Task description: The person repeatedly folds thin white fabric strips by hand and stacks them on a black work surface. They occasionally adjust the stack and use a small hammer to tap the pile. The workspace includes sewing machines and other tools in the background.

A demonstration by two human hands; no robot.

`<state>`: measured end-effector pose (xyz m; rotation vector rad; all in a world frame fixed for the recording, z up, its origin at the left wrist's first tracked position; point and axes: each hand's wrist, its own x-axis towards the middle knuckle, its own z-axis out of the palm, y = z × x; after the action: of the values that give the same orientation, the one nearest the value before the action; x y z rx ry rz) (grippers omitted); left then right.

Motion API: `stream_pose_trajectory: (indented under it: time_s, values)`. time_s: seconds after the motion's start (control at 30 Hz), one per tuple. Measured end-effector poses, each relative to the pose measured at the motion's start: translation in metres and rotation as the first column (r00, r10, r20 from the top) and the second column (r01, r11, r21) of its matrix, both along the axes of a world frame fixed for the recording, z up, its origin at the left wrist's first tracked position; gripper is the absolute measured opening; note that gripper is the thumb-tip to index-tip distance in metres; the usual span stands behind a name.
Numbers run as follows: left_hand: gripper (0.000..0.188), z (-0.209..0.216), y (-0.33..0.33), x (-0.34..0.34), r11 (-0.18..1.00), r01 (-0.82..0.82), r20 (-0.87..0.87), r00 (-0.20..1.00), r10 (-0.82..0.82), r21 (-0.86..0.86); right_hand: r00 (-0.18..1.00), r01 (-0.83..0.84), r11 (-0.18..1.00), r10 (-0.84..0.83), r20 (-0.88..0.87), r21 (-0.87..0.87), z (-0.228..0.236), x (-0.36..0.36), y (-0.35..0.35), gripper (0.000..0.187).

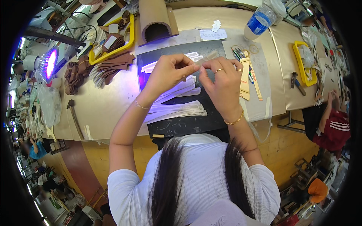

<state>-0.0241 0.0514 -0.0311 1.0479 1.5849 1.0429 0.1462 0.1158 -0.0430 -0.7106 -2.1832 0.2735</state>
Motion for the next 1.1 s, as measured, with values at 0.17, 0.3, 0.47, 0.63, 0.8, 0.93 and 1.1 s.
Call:
stream_pose_trajectory:
  time_s: [0.17, 0.3, 0.47, 0.63, 0.8, 0.93, 1.1]
  values:
    - [0.025, 0.009, -0.009, 0.003, 0.994, 0.053, -0.113, 0.993, -0.042, 0.097, 0.999, -0.043, 0.997, 0.042, -0.009, -0.067, 0.004, 0.002, -0.003, 0.010]
    - [0.024, 0.013, -0.012, 0.005, 0.992, 0.073, -0.169, 0.984, -0.055, 0.103, 0.997, -0.078, 0.995, 0.078, 0.002, -0.056, 0.002, 0.004, -0.001, 0.007]
    - [0.020, 0.019, -0.014, 0.010, 0.974, 0.120, -0.344, 0.938, -0.048, 0.191, 0.993, -0.108, 0.992, 0.110, 0.034, -0.072, 0.008, 0.007, 0.000, 0.006]
    - [0.018, 0.027, -0.014, 0.013, 0.957, 0.181, -0.473, 0.880, -0.054, 0.228, 0.992, -0.118, 0.992, 0.120, 0.036, -0.041, 0.004, 0.008, 0.001, 0.007]
    - [0.019, 0.027, -0.015, 0.013, 0.953, 0.190, -0.507, 0.861, -0.047, 0.234, 0.991, -0.121, 0.993, 0.122, 0.050, -0.016, 0.005, 0.007, 0.001, 0.006]
    - [0.019, 0.026, -0.016, 0.013, 0.952, 0.196, -0.512, 0.857, -0.051, 0.234, 0.989, -0.124, 0.992, 0.125, 0.082, -0.015, 0.008, 0.008, 0.000, 0.006]
    - [0.019, 0.025, -0.017, 0.011, 0.961, 0.190, -0.466, 0.881, -0.077, 0.201, 0.988, -0.128, 0.990, 0.132, 0.074, -0.066, 0.008, 0.008, 0.002, 0.003]
